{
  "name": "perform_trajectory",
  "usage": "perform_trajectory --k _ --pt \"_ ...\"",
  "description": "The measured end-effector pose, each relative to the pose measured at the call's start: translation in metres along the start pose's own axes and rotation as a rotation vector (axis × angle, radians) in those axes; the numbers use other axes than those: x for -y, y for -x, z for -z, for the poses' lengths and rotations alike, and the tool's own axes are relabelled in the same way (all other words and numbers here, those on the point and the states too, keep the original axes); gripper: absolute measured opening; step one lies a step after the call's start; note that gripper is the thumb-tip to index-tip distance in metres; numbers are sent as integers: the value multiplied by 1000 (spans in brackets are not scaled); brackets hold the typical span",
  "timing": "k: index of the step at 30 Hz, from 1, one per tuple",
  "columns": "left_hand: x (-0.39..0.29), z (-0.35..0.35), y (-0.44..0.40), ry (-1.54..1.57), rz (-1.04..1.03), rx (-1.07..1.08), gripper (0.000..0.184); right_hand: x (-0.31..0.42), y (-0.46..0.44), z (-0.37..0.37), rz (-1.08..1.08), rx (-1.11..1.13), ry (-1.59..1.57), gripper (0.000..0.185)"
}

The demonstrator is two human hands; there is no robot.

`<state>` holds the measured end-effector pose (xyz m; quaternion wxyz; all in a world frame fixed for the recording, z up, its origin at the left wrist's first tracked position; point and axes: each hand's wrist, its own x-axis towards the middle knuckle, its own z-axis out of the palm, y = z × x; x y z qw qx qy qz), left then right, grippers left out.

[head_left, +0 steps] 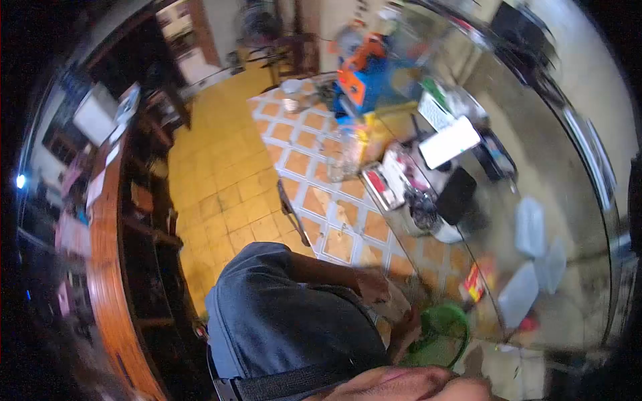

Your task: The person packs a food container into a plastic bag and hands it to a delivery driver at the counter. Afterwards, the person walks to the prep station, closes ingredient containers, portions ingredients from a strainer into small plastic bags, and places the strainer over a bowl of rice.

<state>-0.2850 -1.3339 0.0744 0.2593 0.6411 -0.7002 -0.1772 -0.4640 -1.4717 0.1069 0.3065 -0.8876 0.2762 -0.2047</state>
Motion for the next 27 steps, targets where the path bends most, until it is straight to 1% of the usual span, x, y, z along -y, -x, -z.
perform_trajectory --k 1,2,3,4,5,6,7,9,10,11,12,13,15,16,18,19,21,27 --pt "15 -13 3 142 -244 -177 47 -1 -1 -1 45 26 -12 31" --pt "13 0 6 127 -220 -202 47 4 -1 2 1 50 -11 30" --pt "5 21 6 -24 -263 -263 43 9 -3 5 -53 67 -9 29" --pt "0 33 7 -173 -307 -315 40 15 -6 8 -40 78 -14 29" --pt "0 28 8 -177 -296 -324 40 23 -8 12 -61 158 -25 30" --pt "3 15 6 25 -221 -313 37 29 -12 12 -81 236 -36 30" --pt "7 2 3 229 -148 -303 35 30 -13 10 -69 244 -35 30" --pt "-1 -3 -4 183 -127 -305 33 30 -12 8 77 230 -117 30" --pt "-5 -5 -8 264 -205 -290 33 27 -9 5 85 231 -114 30" --pt "-17 3 -12 345 -282 -274 33 21 -3 2 68 157 -51 30" --pt "-27 10 -19 299 -318 -329 26 17 0 1 50 83 11 30" --pt "-35 18 -21 297 -315 -333 26 15 2 2 54 86 11 30" --pt "-43 24 -21 886 -307 -83 22 14 6 3 -51 151 7 19" --pt "-37 7 -25 891 -303 -89 22 16 8 0 -54 147 0 19" --pt "-16 -37 -39 155 -472 -195 28 22 6 -3 -42 144 -1 19" --pt "-20 -37 -37 165 -442 -147 27 24 6 -3 -38 144 0 19" --pt "-29 -23 -30 324 -346 -42 27 27 5 -5 -37 141 5 19" --pt "-23 -5 -14 334 -237 50 25 35 4 -13 -48 141 36 20"
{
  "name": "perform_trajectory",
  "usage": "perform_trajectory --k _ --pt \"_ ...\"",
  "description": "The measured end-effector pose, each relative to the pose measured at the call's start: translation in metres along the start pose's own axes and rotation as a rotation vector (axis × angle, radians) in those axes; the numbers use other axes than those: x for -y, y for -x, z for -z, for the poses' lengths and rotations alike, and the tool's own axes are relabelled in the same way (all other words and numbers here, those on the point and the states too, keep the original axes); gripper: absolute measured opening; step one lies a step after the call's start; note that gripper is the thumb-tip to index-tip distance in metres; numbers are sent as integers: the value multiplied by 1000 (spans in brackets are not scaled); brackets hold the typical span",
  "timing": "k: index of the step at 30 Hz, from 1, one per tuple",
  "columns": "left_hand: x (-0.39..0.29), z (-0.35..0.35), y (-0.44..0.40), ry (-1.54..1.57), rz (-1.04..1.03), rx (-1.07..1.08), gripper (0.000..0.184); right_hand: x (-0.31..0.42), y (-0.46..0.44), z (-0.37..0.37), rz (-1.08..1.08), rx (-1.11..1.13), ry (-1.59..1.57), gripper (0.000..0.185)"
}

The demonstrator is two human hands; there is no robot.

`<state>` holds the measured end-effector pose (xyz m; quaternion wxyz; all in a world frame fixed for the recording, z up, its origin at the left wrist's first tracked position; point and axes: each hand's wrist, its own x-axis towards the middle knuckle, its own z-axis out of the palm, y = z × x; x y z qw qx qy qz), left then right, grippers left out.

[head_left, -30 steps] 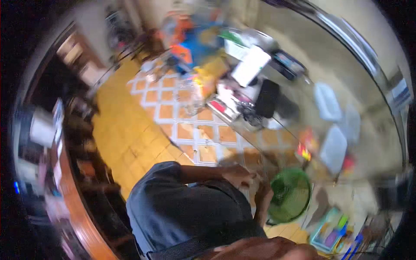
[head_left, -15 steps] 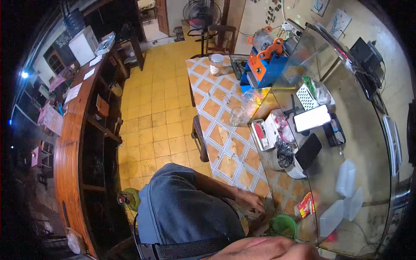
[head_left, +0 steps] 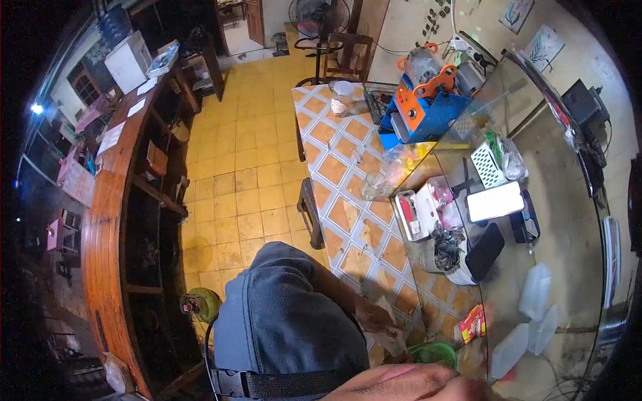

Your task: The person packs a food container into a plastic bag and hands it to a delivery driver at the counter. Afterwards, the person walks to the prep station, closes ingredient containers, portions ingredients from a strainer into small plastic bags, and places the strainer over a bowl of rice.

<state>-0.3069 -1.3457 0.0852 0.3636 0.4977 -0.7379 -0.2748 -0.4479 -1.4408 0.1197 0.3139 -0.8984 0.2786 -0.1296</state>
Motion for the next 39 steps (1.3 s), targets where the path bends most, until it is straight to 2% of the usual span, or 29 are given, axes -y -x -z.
perform_trajectory --k 10,12,13,14,16,17,19,20,21,22,23,24,25,27,28,30,31,32,33,34,36,37,38,39 --pt "-12 29 1 -102 225 156 23 21 0 -17 37 24 37 20" --pt "-8 23 -15 -17 -48 -128 15 24 4 -17 62 29 24 21" --pt "-6 13 -26 -297 -126 -182 18 25 9 -17 75 26 10 21" --pt "-5 -2 -35 -287 -151 -159 18 25 16 -16 84 14 -5 21" --pt "-68 9 -38 -143 -22 17 24 27 38 -14 86 -17 -45 21" --pt "-86 1 -39 -114 -71 81 24 29 51 -14 89 -26 -64 21" --pt "-121 -16 -42 -163 -128 232 13 31 82 -9 67 -72 -103 21" --pt "-147 -18 -37 80 155 170 21 31 99 -6 57 -98 -122 21" --pt "-109 -73 -46 -13 -346 -62 16 29 115 -4 50 -123 -136 21" --pt "-168 -37 -38 6 -138 79 14 27 133 0 33 -148 -148 21" --pt "-196 -27 -32 -260 -154 197 14 23 151 6 11 -178 -162 21" --pt "-210 -35 -31 -303 -259 80 19 19 171 12 -21 -215 -173 21" --pt "-227 -41 -34 -233 -152 206 25 13 190 19 -56 -263 -183 22" --pt "-231 -77 -33 -372 -353 -16 42 3 234 31 -141 -351 -185 22" --pt "-246 -90 -34 -307 -339 -128 45 -2 257 38 -189 -396 -179 22" --pt "-261 -128 -37 -105 -149 -144 42 -14 300 53 -327 -458 -133 22" --pt "-242 -156 -29 -77 -184 -90 42 -23 319 54 -419 -453 -79 22" --pt "-215 -195 -18 125 116 36 45 -35 342 56 -526 -420 8 22" --pt "-200 -226 -15 303 425 165 49 -79 369 33 -617 -361 255 22" --pt "-200 -250 -18 307 400 212 49 -80 389 41 -662 -389 257 22" --pt "-219 -290 -35 1000 904 823 75 -69 419 76 -273 -932 -403 22" --pt "-230 -304 -47 1386 1097 1059 80 -60 428 89 -327 -965 -254 25" --pt "-248 -314 -60 1369 1101 1110 80 -54 437 104 -359 -996 -237 25" --pt "-266 -324 -73 1485 1034 1069 82 -50 446 120 -322 -942 -37 26"
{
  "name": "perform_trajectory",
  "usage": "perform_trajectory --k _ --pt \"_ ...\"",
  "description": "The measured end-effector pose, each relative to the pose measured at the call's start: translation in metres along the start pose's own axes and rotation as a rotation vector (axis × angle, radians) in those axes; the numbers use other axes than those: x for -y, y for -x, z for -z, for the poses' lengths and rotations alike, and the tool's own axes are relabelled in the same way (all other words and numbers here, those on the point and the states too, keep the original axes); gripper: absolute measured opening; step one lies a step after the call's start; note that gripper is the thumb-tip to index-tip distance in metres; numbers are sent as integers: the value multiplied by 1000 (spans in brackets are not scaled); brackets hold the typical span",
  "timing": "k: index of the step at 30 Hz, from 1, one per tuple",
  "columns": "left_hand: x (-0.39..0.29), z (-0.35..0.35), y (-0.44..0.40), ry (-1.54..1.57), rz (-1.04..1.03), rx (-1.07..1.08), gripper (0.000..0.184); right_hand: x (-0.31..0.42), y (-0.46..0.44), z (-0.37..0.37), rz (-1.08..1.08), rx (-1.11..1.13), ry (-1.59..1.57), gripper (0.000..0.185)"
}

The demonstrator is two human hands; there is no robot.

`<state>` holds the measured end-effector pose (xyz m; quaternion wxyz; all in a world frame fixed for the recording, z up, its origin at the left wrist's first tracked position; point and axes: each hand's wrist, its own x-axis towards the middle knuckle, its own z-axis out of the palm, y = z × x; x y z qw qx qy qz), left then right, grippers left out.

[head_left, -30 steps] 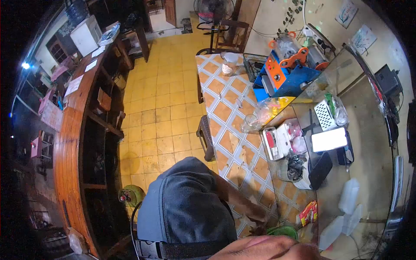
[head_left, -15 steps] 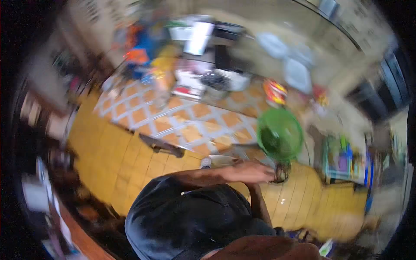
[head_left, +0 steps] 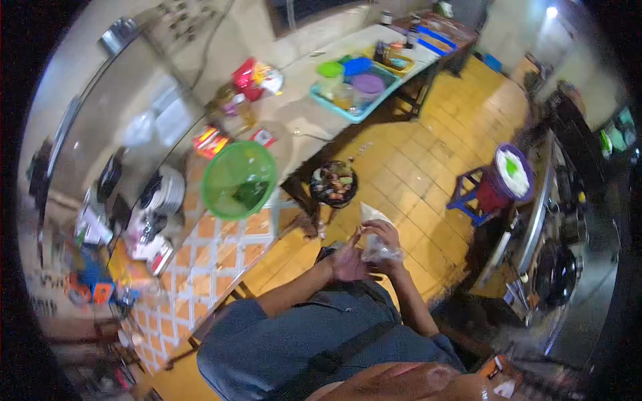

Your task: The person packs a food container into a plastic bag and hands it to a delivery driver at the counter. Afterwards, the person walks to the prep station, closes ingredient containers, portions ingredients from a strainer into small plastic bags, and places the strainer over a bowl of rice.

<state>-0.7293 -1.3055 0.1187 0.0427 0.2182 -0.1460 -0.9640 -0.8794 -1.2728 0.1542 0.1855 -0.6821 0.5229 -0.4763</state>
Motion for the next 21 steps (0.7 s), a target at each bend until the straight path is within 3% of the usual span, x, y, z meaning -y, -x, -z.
perform_trajectory --k 1,2,5,11,13,16,21 --pt "-3 -11 -19 53 -83 61 83 -3 -2 12 116 38 160 26" --pt "-1 -2 -56 634 -82 682 44 -9 4 19 94 13 188 26" --pt "-10 -10 -117 452 -153 498 43 -32 24 41 38 -11 539 31" --pt "-54 -41 -205 176 -87 357 40 -82 20 102 -57 -44 411 27" --pt "-70 -48 -236 82 -94 328 39 -126 12 113 -69 -96 561 28" --pt "-95 -63 -286 -79 -154 292 37 -124 -54 170 -238 -167 558 26" --pt "-145 -105 -359 -343 -368 207 36 -182 -86 218 -71 -219 429 19"
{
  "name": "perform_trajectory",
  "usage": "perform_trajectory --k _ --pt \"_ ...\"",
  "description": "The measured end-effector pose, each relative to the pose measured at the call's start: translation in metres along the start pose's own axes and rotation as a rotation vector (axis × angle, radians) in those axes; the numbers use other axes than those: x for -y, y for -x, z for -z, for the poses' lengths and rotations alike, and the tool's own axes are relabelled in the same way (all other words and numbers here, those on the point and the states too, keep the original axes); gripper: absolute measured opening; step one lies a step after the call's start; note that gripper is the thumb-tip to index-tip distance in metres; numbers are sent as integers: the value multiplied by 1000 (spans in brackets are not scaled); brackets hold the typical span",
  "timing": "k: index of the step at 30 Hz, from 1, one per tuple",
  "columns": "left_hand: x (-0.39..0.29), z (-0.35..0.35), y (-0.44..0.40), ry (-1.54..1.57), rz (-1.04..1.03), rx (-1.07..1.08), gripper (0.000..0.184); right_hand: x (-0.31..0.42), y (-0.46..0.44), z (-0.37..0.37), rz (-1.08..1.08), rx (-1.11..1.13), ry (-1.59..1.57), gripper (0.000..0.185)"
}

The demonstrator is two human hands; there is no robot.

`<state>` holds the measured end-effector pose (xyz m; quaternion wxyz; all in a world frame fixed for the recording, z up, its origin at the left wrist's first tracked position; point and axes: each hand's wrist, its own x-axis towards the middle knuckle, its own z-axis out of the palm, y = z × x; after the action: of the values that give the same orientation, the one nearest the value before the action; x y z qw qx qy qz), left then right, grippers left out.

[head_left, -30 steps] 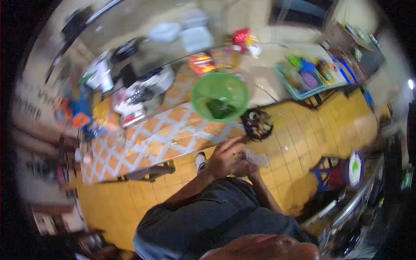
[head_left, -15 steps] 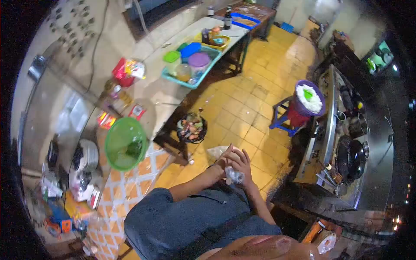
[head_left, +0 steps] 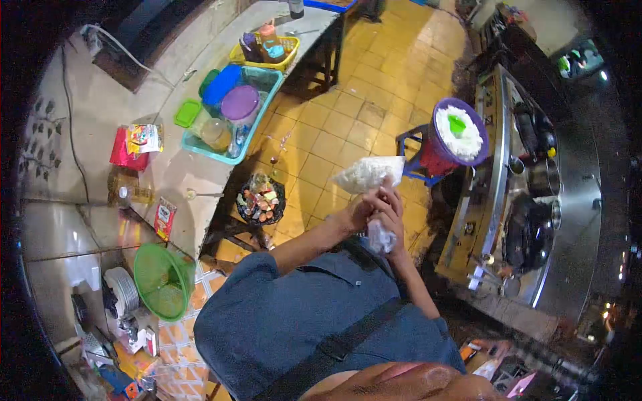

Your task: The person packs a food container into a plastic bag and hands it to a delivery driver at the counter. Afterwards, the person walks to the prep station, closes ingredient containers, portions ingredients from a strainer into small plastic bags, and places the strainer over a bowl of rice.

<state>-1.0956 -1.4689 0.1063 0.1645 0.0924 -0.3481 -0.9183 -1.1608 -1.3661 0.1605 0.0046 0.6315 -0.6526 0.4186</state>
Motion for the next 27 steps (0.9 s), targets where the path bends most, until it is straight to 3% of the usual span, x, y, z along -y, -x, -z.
perform_trajectory --k 1,2,3,4,6,8,9,10,12,13,14,16,17,18,19,20,21,22,24,25,26,27 --pt "-11 -5 -21 595 228 217 36 -8 -10 -3 19 -155 -124 18" --pt "-27 -12 -38 1188 442 445 37 -15 -24 1 37 -141 -147 18" --pt "-52 -28 -47 933 430 -68 39 -22 -38 8 17 -111 -95 17" --pt "-60 -25 -53 1113 480 125 45 -30 -47 12 -4 -77 -47 16" --pt "-47 0 -77 1025 354 -150 50 -66 -54 -3 -26 -90 -135 17" --pt "-42 35 -96 1116 355 -16 49 -97 -72 -13 194 15 -75 19" --pt "-35 45 -113 892 235 -250 46 -118 -77 -23 90 142 -242 16" --pt "-39 44 -120 910 173 -281 46 -123 -90 -25 122 185 -285 16" --pt "-65 38 -143 692 89 -671 45 -129 -133 -23 151 185 -257 14" --pt "-59 52 -156 647 87 -666 45 -155 -139 -34 163 251 -312 14" --pt "-51 61 -166 665 32 -686 45 -172 -151 -36 237 267 -382 27" --pt "-46 74 -185 733 -153 -416 42 -171 -175 -38 -150 295 -710 33" --pt "-102 9 -176 903 -157 -558 39 -180 -185 -38 -114 336 -735 33" --pt "-110 4 -177 912 -217 -573 39 -194 -190 -38 -72 385 -746 39" --pt "-115 1 -179 755 -334 -651 39 -205 -199 -40 -29 433 -755 44" --pt "-116 1 -179 598 -436 -739 40 -196 -214 -39 -52 420 -1007 45" --pt "-120 5 -170 490 -515 -635 42 -205 -219 -41 -134 474 -973 44" --pt "-121 5 -174 705 -473 -890 41 -218 -222 -43 -220 532 -927 44" --pt "-95 22 -168 300 -584 -1002 40 -224 -229 -62 -170 545 -897 41" --pt "-86 33 -160 313 -597 -1027 40 -225 -230 -65 -554 711 -1087 37" --pt "-85 40 -145 126 -375 -993 39 -228 -231 -69 -954 862 -1246 36" --pt "-91 41 -132 -60 -153 -949 39 -234 -226 -79 -1174 971 -1475 36"
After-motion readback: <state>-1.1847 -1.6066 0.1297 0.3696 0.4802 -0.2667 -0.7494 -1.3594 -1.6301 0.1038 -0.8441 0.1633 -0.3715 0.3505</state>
